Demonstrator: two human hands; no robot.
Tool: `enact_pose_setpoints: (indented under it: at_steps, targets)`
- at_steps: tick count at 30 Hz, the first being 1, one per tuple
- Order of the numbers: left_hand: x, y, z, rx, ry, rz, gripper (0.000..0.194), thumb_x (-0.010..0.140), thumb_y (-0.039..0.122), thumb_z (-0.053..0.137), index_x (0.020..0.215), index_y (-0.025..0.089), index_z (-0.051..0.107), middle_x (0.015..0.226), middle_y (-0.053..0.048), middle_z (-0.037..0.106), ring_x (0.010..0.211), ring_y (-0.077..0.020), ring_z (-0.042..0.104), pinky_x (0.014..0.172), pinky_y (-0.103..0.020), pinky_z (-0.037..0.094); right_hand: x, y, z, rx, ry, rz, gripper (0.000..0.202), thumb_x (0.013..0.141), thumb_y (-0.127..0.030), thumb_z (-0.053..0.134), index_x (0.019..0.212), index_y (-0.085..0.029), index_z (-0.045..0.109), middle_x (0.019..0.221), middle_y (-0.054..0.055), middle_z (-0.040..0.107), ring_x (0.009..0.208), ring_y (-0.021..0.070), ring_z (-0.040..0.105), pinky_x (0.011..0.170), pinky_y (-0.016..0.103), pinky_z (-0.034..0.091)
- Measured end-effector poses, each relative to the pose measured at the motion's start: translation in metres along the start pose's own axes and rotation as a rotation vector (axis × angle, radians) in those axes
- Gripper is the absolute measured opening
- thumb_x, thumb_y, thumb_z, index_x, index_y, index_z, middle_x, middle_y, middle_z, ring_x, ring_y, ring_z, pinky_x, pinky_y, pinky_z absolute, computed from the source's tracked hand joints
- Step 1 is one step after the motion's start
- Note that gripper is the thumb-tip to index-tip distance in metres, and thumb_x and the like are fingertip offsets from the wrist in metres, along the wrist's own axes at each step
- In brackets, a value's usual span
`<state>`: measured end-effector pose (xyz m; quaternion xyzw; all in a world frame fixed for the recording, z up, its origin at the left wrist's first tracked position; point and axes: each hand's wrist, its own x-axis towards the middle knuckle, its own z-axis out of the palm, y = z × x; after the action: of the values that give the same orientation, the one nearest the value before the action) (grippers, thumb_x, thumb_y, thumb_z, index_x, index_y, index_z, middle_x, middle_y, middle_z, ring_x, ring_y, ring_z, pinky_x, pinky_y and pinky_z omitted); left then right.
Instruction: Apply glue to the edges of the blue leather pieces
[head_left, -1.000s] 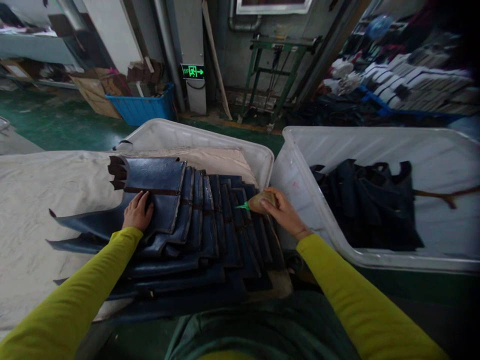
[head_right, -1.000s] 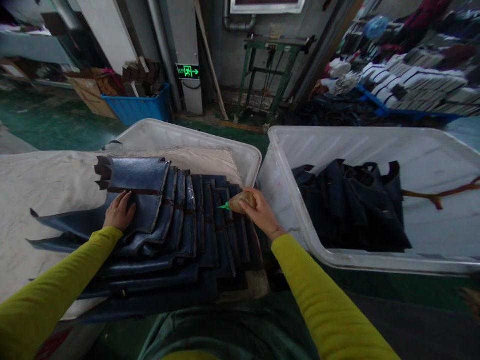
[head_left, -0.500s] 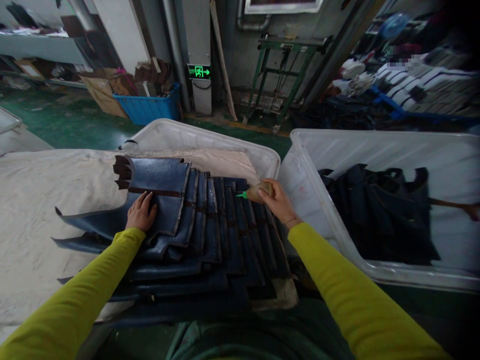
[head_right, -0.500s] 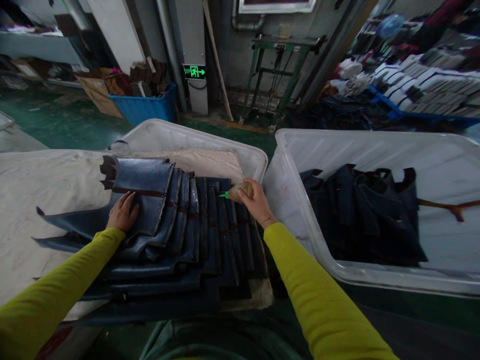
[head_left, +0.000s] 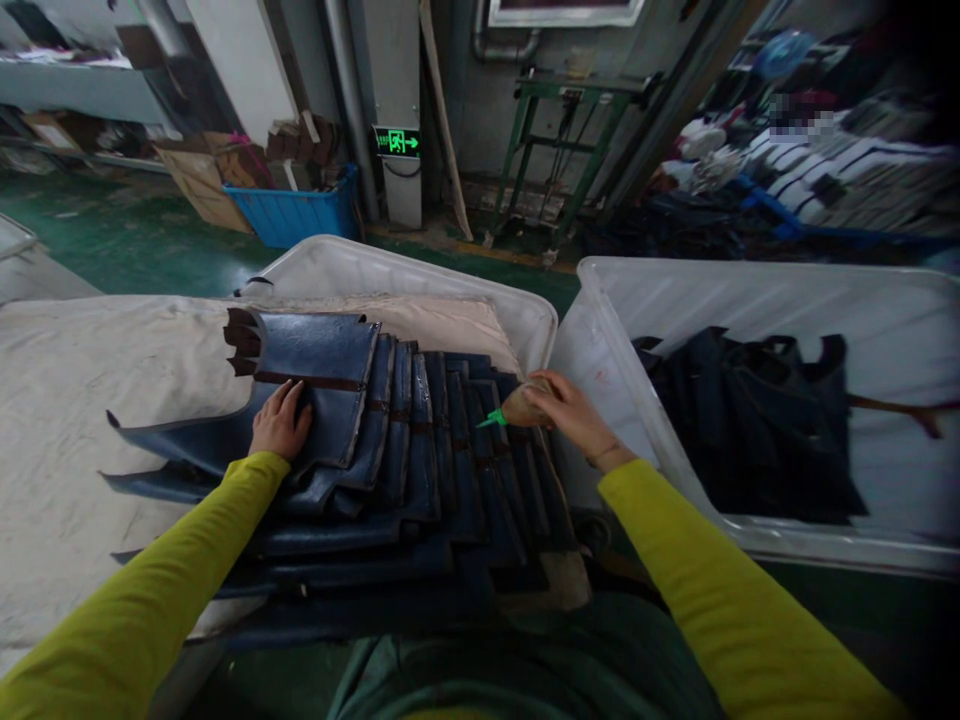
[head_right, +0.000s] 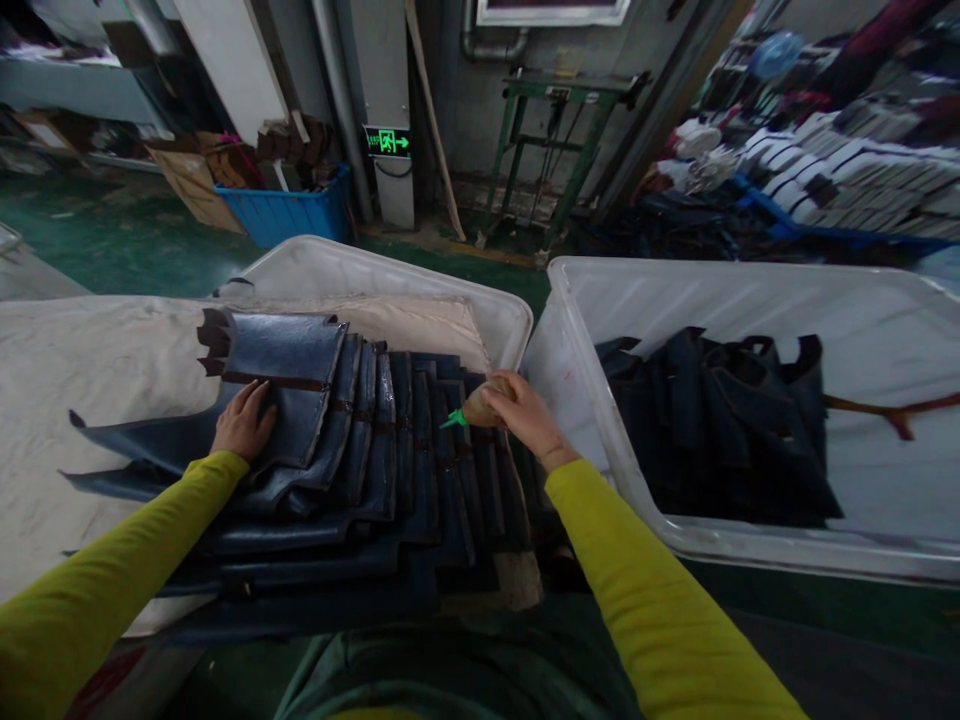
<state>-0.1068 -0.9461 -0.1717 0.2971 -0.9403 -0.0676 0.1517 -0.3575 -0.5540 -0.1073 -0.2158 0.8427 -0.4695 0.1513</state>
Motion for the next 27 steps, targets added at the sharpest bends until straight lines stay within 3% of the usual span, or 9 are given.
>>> enact_pose_setpoints:
  at_steps: [3, 9, 15, 21, 27]
  targets:
    - [0.000, 0.000, -0.001, -0.002, -0.002, -0.001, 0.054, 0.086, 0.042, 0.038, 0.137, 0.022, 0.036, 0.141, -0.009, 0.036, 0.126, -0.0282, 0.036, 0.101, -0.044, 0.032, 0.000, 0.001, 0.002, 0.021, 0.040, -0.026, 0.040, 0.074, -0.045, 0.055, 0.107, -0.022, 0.055, 0.099, 0.006, 0.061, 0.090, 0.0242, 0.058, 0.061, 0.033, 0.053]
    - [0.000, -0.001, 0.001, 0.010, -0.003, 0.006, 0.054, 0.087, 0.041, 0.038, 0.137, 0.021, 0.036, 0.142, -0.009, 0.035, 0.125, -0.0288, 0.036, 0.100, -0.046, 0.033, -0.010, 0.005, -0.016, 0.063, -0.105, 0.098, 0.039, 0.073, -0.046, 0.057, 0.104, -0.023, 0.059, 0.101, 0.005, 0.062, 0.089, 0.0256, 0.059, 0.051, 0.029, 0.050]
    - [0.000, -0.001, 0.001, 0.007, 0.001, 0.009, 0.054, 0.087, 0.042, 0.037, 0.137, 0.021, 0.035, 0.141, -0.009, 0.036, 0.126, -0.0287, 0.037, 0.100, -0.045, 0.034, 0.006, 0.008, -0.026, 0.214, 0.212, 0.106, 0.047, 0.070, -0.049, 0.060, 0.109, -0.024, 0.054, 0.107, 0.005, 0.057, 0.090, 0.0239, 0.057, 0.045, 0.023, 0.048]
    - [0.000, 0.000, 0.000, 0.011, -0.007, 0.006, 0.054, 0.087, 0.042, 0.036, 0.136, 0.020, 0.036, 0.141, -0.010, 0.036, 0.125, -0.0286, 0.037, 0.101, -0.045, 0.033, 0.031, 0.016, -0.016, 0.151, 0.260, 0.080, 0.052, 0.068, -0.049, 0.060, 0.112, -0.021, 0.053, 0.105, 0.006, 0.056, 0.083, 0.0204, 0.057, 0.044, 0.022, 0.047]
    - [0.000, 0.000, -0.001, 0.007, -0.011, 0.005, 0.054, 0.087, 0.040, 0.037, 0.137, 0.020, 0.036, 0.142, -0.009, 0.035, 0.126, -0.0277, 0.036, 0.101, -0.044, 0.032, 0.039, 0.017, -0.010, 0.099, 0.271, 0.102, 0.053, 0.069, -0.047, 0.060, 0.113, -0.018, 0.053, 0.101, 0.007, 0.057, 0.083, 0.0193, 0.057, 0.047, 0.021, 0.048]
